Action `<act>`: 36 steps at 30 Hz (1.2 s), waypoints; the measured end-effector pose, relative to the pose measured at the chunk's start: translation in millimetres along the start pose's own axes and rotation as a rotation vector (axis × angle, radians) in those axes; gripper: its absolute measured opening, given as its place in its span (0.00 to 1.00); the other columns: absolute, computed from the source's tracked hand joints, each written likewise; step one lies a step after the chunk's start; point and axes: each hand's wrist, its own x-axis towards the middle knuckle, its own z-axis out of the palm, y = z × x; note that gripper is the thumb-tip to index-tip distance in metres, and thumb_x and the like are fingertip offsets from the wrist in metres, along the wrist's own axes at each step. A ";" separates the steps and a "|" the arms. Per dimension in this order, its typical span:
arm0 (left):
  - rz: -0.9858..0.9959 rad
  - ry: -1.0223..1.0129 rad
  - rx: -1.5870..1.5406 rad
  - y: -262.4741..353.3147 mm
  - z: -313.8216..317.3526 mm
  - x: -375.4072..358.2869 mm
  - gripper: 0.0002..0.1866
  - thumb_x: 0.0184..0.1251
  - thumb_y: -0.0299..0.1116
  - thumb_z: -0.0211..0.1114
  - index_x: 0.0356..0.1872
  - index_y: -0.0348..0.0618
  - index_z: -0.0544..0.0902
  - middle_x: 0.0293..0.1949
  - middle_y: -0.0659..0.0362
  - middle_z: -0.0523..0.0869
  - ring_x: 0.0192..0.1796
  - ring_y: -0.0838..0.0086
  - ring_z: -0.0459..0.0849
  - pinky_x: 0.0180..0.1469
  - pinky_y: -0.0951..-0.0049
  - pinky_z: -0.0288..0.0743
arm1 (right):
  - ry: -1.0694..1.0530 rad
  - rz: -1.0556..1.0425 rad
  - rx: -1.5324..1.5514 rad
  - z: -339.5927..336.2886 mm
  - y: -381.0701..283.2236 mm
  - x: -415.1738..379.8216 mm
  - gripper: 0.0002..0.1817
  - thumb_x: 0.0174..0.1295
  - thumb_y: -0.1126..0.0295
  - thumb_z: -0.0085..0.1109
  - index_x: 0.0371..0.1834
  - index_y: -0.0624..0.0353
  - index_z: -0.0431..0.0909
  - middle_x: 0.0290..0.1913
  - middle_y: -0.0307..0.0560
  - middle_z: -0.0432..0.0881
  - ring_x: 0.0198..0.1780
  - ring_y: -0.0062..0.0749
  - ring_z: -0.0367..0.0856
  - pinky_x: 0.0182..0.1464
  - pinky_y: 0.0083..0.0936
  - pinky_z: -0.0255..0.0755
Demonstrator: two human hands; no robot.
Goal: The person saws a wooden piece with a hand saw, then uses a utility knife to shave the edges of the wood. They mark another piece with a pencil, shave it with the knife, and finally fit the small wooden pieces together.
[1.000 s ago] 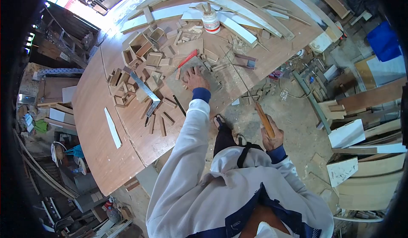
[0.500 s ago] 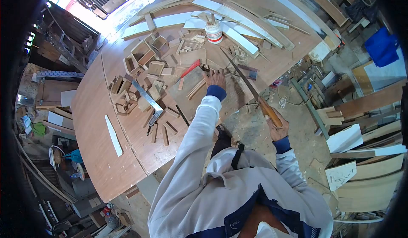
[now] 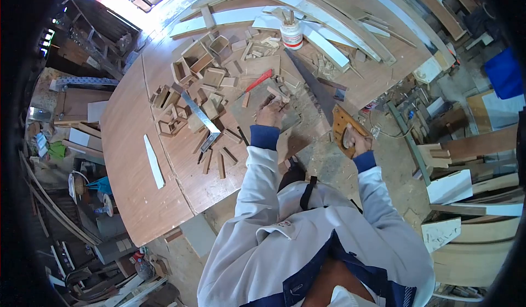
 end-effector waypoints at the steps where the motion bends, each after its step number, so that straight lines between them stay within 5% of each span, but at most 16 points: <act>1: 0.005 0.005 0.001 1.1 -0.9 -2.4 0.13 0.64 0.26 0.58 0.49 0.39 0.73 0.37 0.58 0.82 0.39 0.72 0.80 0.48 0.63 0.75 | -0.018 0.031 0.045 2.5 2.5 8.2 0.08 0.58 0.67 0.65 0.31 0.60 0.78 0.16 0.31 0.68 0.16 0.14 0.63 0.18 0.15 0.57; 6: 0.058 0.105 -0.013 9.1 10.5 -17.1 0.14 0.61 0.22 0.59 0.47 0.48 0.70 0.39 0.58 0.82 0.39 0.68 0.83 0.46 0.61 0.76 | -0.017 0.177 0.135 15.5 6.5 34.4 0.09 0.57 0.66 0.65 0.35 0.57 0.76 0.17 0.28 0.65 0.16 0.13 0.61 0.18 0.14 0.57; 16: 0.205 0.239 0.003 -0.4 10.3 -21.2 0.17 0.61 0.21 0.61 0.47 0.51 0.70 0.39 0.55 0.83 0.40 0.65 0.84 0.42 0.63 0.80 | -0.032 0.307 0.305 19.2 19.6 65.9 0.11 0.55 0.61 0.67 0.29 0.53 0.74 0.16 0.31 0.65 0.15 0.16 0.62 0.20 0.15 0.63; 19: 0.265 0.281 -0.092 -1.4 10.7 -25.6 0.15 0.58 0.21 0.64 0.43 0.46 0.70 0.39 0.57 0.81 0.39 0.69 0.82 0.44 0.66 0.77 | 0.137 0.261 0.062 11.8 32.8 79.1 0.17 0.53 0.59 0.68 0.35 0.59 0.74 0.24 0.40 0.76 0.22 0.29 0.75 0.29 0.23 0.73; 21: 0.303 0.247 -0.109 -3.0 10.3 -27.5 0.17 0.57 0.20 0.64 0.46 0.45 0.69 0.40 0.57 0.80 0.40 0.68 0.82 0.45 0.67 0.78 | 0.404 -0.223 -0.573 -13.4 79.6 114.5 0.27 0.53 0.56 0.67 0.46 0.67 0.70 0.38 0.54 0.81 0.38 0.47 0.81 0.44 0.33 0.75; 24: 0.278 0.270 -0.119 -4.9 10.3 -30.1 0.23 0.56 0.19 0.65 0.50 0.45 0.66 0.40 0.56 0.79 0.41 0.67 0.82 0.45 0.66 0.79 | 0.414 -0.239 -0.958 15.9 33.6 77.2 0.34 0.57 0.52 0.59 0.55 0.71 0.61 0.50 0.68 0.76 0.52 0.59 0.76 0.56 0.38 0.68; 27: 0.323 0.426 -0.059 -16.6 7.4 -29.4 0.24 0.56 0.19 0.65 0.50 0.51 0.65 0.39 0.55 0.80 0.39 0.63 0.84 0.43 0.58 0.80 | 0.254 -0.156 -1.170 24.7 4.5 71.5 0.34 0.61 0.47 0.50 0.56 0.68 0.60 0.45 0.73 0.77 0.48 0.62 0.77 0.53 0.42 0.70; 30: 0.323 0.403 0.030 -26.6 2.8 -39.6 0.27 0.54 0.20 0.67 0.51 0.44 0.62 0.41 0.53 0.78 0.41 0.62 0.83 0.42 0.64 0.81 | 0.120 -0.028 -1.441 32.8 -15.7 71.6 0.32 0.63 0.45 0.43 0.55 0.66 0.60 0.41 0.73 0.78 0.45 0.63 0.79 0.51 0.45 0.71; 36: 0.286 0.433 -0.044 -46.9 -11.7 -58.0 0.25 0.55 0.17 0.63 0.48 0.46 0.61 0.37 0.50 0.80 0.37 0.59 0.84 0.41 0.57 0.81 | 0.132 -0.173 -1.517 31.9 -29.9 57.5 0.30 0.64 0.46 0.41 0.56 0.62 0.62 0.42 0.69 0.80 0.44 0.58 0.80 0.48 0.46 0.73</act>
